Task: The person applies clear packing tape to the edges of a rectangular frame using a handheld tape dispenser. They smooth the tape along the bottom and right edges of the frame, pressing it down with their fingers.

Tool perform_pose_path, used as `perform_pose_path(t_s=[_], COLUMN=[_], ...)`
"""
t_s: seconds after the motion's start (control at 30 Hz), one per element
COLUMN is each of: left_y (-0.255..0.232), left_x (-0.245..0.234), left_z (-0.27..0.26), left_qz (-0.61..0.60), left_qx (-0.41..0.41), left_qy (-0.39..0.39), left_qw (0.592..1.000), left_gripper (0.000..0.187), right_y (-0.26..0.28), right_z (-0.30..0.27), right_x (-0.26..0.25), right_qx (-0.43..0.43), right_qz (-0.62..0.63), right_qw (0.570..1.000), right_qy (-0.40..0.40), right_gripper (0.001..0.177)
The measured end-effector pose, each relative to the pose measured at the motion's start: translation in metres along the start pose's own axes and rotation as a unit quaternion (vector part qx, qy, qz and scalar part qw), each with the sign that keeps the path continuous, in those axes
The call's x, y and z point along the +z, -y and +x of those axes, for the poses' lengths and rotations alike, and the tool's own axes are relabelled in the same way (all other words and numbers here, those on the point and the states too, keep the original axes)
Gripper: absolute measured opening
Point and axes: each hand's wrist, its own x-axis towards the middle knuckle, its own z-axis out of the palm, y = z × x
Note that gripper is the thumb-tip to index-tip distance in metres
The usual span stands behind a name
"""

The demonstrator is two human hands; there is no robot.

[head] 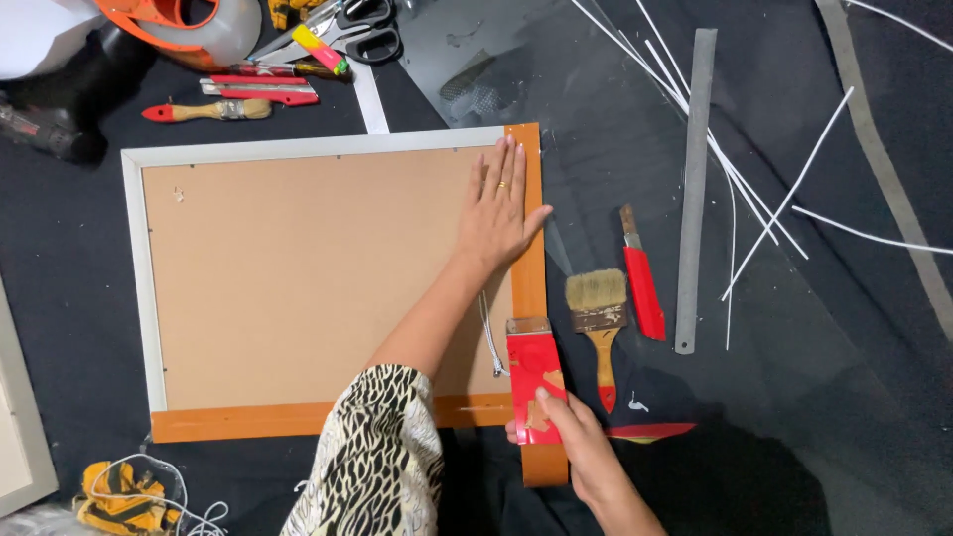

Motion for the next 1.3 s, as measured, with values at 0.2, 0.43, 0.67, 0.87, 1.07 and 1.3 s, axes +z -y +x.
perform_pose_path(t_s=[0.2, 0.43, 0.67, 0.87, 1.07, 1.3], left_y=[0.006, 0.041, 0.027, 0.030, 0.040, 0.038], left_x=[0.000, 0.002, 0.004, -0.003, 0.000, -0.005], left_z=[0.010, 0.055, 0.028, -0.050, -0.069, -0.068], left_qz=[0.052, 0.005, 0.056, -0.095, -0.140, -0.117], left_qx=[-0.010, -0.081, -0.077, 0.065, 0.073, 0.078], left_qy=[-0.009, 0.024, 0.014, 0.073, 0.022, 0.064], left_qw=[0.999, 0.996, 0.995, 0.991, 0.987, 0.988], left_gripper=[0.097, 0.095, 0.096, 0.076, 0.059, 0.056], right_y=[0.006, 0.034, 0.045, 0.044, 0.036, 0.036], right_z=[-0.004, 0.015, 0.028, -0.010, -0.020, -0.030], right_x=[0.008, 0.012, 0.005, 0.030, 0.027, 0.037], right_qx=[-0.039, -0.119, -0.111, -0.222, -0.242, -0.241], right_qz=[0.018, -0.009, -0.009, -0.076, -0.124, -0.115], right_qw=[0.999, 0.993, 0.994, 0.972, 0.962, 0.964], right_qy=[0.007, 0.022, -0.012, -0.023, -0.008, -0.012], right_gripper=[0.050, 0.052, 0.057, 0.062, 0.052, 0.060])
